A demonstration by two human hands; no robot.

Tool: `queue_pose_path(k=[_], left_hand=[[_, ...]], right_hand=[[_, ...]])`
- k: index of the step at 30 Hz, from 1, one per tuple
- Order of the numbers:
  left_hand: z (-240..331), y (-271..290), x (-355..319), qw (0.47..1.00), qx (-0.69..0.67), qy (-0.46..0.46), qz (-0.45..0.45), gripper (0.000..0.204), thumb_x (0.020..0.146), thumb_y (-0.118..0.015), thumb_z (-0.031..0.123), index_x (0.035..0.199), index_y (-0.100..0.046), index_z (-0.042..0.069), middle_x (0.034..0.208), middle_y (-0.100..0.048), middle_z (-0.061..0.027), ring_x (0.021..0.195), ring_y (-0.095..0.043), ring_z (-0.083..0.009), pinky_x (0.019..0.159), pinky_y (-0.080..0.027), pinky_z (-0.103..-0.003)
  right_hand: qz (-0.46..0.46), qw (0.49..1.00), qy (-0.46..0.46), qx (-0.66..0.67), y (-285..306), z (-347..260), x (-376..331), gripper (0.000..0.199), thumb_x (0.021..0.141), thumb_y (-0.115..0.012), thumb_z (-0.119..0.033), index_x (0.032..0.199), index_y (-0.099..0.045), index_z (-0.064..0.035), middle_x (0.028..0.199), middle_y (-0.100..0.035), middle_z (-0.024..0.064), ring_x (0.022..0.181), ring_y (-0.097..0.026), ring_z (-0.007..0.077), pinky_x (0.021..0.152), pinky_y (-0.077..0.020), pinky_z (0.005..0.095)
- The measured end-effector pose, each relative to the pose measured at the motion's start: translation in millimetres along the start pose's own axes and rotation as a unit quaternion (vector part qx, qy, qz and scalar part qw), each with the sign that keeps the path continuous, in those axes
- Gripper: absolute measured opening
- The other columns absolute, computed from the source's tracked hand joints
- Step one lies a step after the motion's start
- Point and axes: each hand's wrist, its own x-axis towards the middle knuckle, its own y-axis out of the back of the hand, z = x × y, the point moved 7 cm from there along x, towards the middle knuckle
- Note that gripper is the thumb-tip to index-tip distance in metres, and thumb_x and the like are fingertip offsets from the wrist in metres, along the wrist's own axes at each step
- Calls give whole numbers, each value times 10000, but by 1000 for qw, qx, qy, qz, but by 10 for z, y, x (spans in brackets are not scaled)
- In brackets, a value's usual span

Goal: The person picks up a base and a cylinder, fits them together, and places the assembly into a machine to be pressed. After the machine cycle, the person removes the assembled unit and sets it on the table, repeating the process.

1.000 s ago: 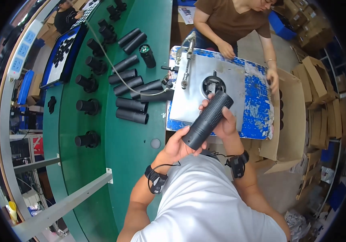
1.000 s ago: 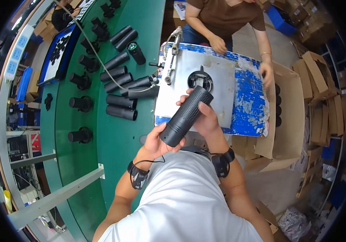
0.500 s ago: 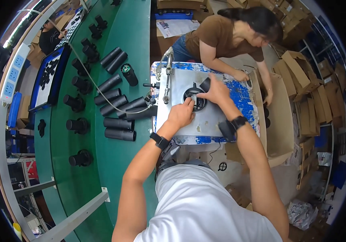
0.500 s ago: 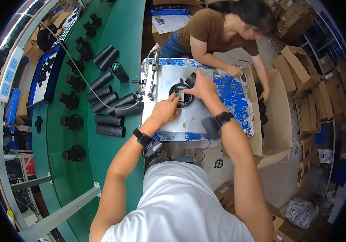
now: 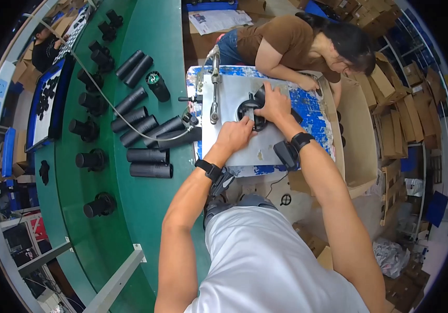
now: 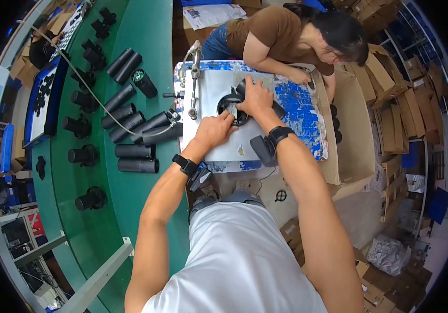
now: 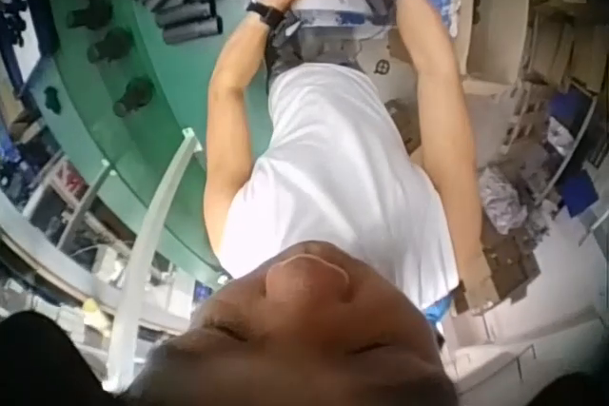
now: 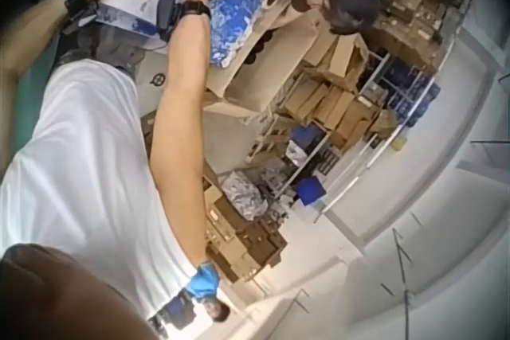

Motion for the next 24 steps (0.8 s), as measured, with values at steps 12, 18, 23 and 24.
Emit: queue_pose_path(k=[12, 18, 23, 24], left_hand=[[89, 235, -227, 988, -92, 18, 121, 333, 858, -638, 208, 1143, -551, 58, 1081, -593, -126, 749, -648, -317, 646, -519, -397], [-12, 408, -938, 912, -260, 154, 277, 240, 797, -581, 7, 1037, -586, 19, 998, -626, -147, 872, -611, -362, 751, -494, -399], [32, 478, -887, 921, -230, 166, 268, 181, 779, -572, -23, 956, -605, 4, 925, -639, -155, 867, -619, -348, 783, -493, -396], [48, 476, -865, 930, -218, 151, 255, 169, 785, -578, -16, 950, -614, -4, 935, -649, -155, 881, -632, -335, 806, -500, -388]], right_hand=[[124, 985, 90, 78, 245, 61, -93, 834, 644, -847, -377, 1317, -447, -89, 1107, -619, 215, 1017, -624, 375, 870, -506, 421], [262, 723, 190, 611, 882, -80, -510, 364, 767, -718, -37, 1089, -549, -18, 922, -639, 54, 827, -608, 148, 821, -491, 293], [254, 708, 212, 624, 370, -219, -432, 376, 778, -690, -18, 1114, -521, -16, 929, -632, 65, 856, -609, 157, 849, -486, 298], [244, 694, 191, 650, 286, -149, -386, 393, 774, -693, -18, 1122, -510, -18, 934, -630, 69, 857, -609, 161, 853, -484, 300]])
